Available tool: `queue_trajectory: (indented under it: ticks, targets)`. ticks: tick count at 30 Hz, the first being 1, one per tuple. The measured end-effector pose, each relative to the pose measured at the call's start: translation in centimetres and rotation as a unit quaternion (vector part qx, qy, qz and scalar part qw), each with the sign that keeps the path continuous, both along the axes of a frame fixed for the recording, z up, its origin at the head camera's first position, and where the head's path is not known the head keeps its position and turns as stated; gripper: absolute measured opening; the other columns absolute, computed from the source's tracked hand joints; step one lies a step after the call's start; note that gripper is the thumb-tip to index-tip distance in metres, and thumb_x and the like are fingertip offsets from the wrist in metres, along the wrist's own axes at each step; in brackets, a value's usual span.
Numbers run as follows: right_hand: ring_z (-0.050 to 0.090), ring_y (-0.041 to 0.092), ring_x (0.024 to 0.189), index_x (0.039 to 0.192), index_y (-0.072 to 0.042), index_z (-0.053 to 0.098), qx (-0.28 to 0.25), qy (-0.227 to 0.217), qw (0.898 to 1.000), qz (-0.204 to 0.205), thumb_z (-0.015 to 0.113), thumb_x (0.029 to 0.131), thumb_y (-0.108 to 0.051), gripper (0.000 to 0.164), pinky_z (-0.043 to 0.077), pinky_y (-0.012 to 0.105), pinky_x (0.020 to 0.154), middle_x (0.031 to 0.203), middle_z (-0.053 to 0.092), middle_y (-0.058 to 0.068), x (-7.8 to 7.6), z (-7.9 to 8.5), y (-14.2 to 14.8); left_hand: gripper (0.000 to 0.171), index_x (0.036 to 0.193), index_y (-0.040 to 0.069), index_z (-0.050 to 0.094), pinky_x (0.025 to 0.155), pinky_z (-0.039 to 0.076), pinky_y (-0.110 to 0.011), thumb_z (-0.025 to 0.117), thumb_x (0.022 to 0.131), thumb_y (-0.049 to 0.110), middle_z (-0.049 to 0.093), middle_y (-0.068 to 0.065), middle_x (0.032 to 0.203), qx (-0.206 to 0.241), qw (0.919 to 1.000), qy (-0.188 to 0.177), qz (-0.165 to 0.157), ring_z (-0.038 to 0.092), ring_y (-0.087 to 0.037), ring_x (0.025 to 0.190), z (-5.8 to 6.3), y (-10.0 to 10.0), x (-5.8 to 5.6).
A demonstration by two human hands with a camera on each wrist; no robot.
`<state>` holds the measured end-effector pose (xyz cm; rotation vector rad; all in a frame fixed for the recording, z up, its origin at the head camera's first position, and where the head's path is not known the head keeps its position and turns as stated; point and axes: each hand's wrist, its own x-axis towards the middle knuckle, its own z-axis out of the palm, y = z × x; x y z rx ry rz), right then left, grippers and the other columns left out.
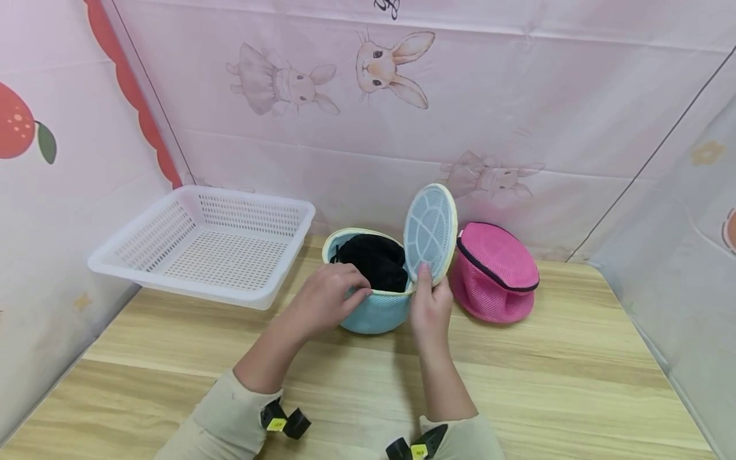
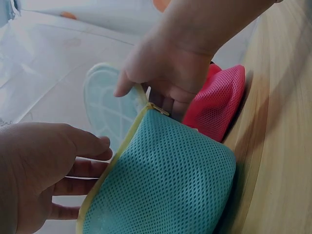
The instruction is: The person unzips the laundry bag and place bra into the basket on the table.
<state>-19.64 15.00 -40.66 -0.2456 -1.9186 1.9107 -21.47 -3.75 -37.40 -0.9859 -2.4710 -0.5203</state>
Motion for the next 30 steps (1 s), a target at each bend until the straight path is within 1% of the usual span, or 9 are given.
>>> queue_trajectory:
  ticks: [3, 6, 10, 14, 18, 21, 25, 27, 30]
  targets:
    - [0.046, 0.014, 0.134, 0.149, -0.013, 0.040, -0.086, -0.003, 0.996, 0.023, 0.038, 0.106, -0.040, 0.051, 0.036, 0.033, 0.113, 0.147, 0.051, 0.006, 0.0, 0.2, 0.2, 0.010, 0.086, 0.020, 0.076, 0.070, 0.049, -0.031, 0.067, 0.092, 0.020, 0.068, 0.008, 0.084, -0.007, 1.0000, -0.007, 0.003, 0.062, -0.010, 0.078, 0.1, 0.1, 0.1]
    - [0.043, 0.017, 0.138, 0.152, -0.012, 0.033, -0.175, -0.001, 0.983, 0.051, 0.031, 0.107, -0.041, 0.054, 0.033, 0.036, 0.115, 0.151, 0.045, 0.009, -0.2, 0.3, 0.5, 0.010, 0.086, 0.021, 0.076, 0.068, 0.047, -0.030, 0.067, 0.092, 0.021, 0.068, 0.009, 0.084, -0.012, 0.9999, -0.009, 0.006, 0.062, -0.010, 0.077, 0.2, 0.3, 0.2]
    - [0.040, 0.026, 0.139, 0.154, -0.010, 0.025, -0.234, -0.020, 0.970, 0.064, 0.026, 0.106, -0.045, 0.059, 0.029, 0.044, 0.117, 0.153, 0.040, 0.016, -0.3, 0.3, 0.9, 0.011, 0.086, 0.022, 0.076, 0.066, 0.046, -0.030, 0.067, 0.092, 0.021, 0.068, 0.009, 0.083, -0.013, 0.9999, -0.009, 0.005, 0.062, -0.009, 0.076, 0.2, 0.4, 0.3]
    - [0.038, 0.033, 0.140, 0.155, -0.011, 0.020, -0.262, -0.038, 0.962, 0.068, 0.030, 0.105, -0.047, 0.062, 0.027, 0.048, 0.117, 0.153, 0.037, 0.020, -0.4, 0.3, 1.2, 0.010, 0.086, 0.021, 0.076, 0.066, 0.048, -0.031, 0.067, 0.092, 0.021, 0.068, 0.008, 0.083, -0.011, 0.9999, -0.011, -0.002, 0.063, -0.009, 0.075, 0.2, 0.6, 0.3]
    - [0.040, 0.030, 0.139, 0.153, -0.008, 0.021, -0.273, -0.047, 0.959, 0.067, 0.038, 0.105, -0.043, 0.063, 0.027, 0.044, 0.117, 0.150, 0.040, 0.019, -0.5, 0.4, 1.3, 0.010, 0.087, 0.019, 0.076, 0.068, 0.050, -0.032, 0.067, 0.092, 0.020, 0.068, 0.007, 0.082, -0.010, 0.9997, -0.019, -0.008, 0.062, -0.009, 0.075, 0.2, 0.8, 0.2]
    - [0.049, 0.022, 0.130, 0.149, -0.003, 0.031, -0.279, -0.056, 0.957, 0.051, 0.045, 0.103, -0.040, 0.060, 0.034, 0.037, 0.113, 0.137, 0.052, 0.012, -0.7, 0.2, 1.3, 0.009, 0.088, 0.019, 0.075, 0.070, 0.051, -0.031, 0.067, 0.093, 0.019, 0.068, 0.007, 0.082, -0.005, 0.9994, -0.031, -0.013, 0.062, -0.008, 0.076, 0.2, 0.9, 0.2]
    - [0.060, 0.011, 0.108, 0.138, -0.001, 0.044, -0.286, -0.071, 0.955, 0.031, 0.053, 0.101, -0.036, 0.052, 0.042, 0.029, 0.100, 0.109, 0.066, -0.003, -1.1, -0.1, 1.2, 0.007, 0.091, 0.018, 0.075, 0.072, 0.052, -0.030, 0.069, 0.092, 0.019, 0.069, 0.007, 0.085, 0.012, 0.9988, -0.043, -0.019, 0.064, -0.008, 0.078, 0.0, 0.9, 0.2]
    - [0.062, 0.008, 0.101, 0.136, -0.001, 0.046, -0.286, -0.077, 0.955, 0.029, 0.054, 0.101, -0.034, 0.049, 0.044, 0.027, 0.095, 0.100, 0.068, -0.007, -1.2, -0.1, 1.1, 0.006, 0.093, 0.017, 0.075, 0.072, 0.053, -0.030, 0.070, 0.091, 0.020, 0.069, 0.007, 0.086, 0.023, 0.9984, -0.048, -0.017, 0.063, -0.009, 0.079, 0.0, 0.9, 0.1]
    - [0.062, 0.009, 0.099, 0.135, -0.001, 0.047, -0.287, -0.082, 0.954, 0.030, 0.053, 0.101, -0.034, 0.048, 0.046, 0.027, 0.093, 0.098, 0.069, -0.006, -1.3, -0.1, 1.1, 0.011, 0.099, 0.015, 0.074, 0.077, 0.053, -0.030, 0.070, 0.091, 0.021, 0.069, 0.005, 0.094, 0.034, 0.9978, -0.056, -0.010, 0.063, -0.012, 0.087, 0.4, 0.6, -0.1]
